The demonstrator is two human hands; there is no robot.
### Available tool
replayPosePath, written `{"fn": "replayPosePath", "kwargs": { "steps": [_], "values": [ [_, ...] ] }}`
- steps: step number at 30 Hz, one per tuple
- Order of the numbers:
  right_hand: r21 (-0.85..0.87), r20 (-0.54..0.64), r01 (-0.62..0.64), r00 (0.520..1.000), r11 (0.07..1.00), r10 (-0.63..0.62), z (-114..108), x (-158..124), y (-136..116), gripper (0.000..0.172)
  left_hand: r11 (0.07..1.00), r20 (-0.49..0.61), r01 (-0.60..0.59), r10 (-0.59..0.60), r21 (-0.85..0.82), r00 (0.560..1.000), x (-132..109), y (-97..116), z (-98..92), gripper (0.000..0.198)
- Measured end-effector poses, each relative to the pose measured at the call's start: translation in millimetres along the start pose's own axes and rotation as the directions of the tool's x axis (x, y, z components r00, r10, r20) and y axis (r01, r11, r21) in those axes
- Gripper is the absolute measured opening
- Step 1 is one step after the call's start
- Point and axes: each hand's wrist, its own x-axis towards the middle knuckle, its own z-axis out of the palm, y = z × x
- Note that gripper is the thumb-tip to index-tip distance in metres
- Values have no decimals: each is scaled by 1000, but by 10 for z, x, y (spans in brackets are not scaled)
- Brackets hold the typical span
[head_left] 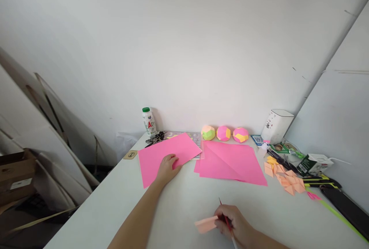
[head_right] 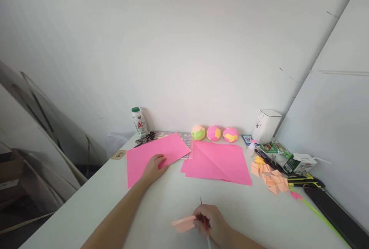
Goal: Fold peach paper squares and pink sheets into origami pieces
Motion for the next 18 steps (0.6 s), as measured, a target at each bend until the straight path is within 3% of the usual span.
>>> {"fn": "replayPosePath", "kwargs": {
  "steps": [18],
  "values": [
    [-61,-21,48,999,997,-49,-9,4,-21,20,999,14,-40,39,36,999,18,-54,21,29]
  ]
}}
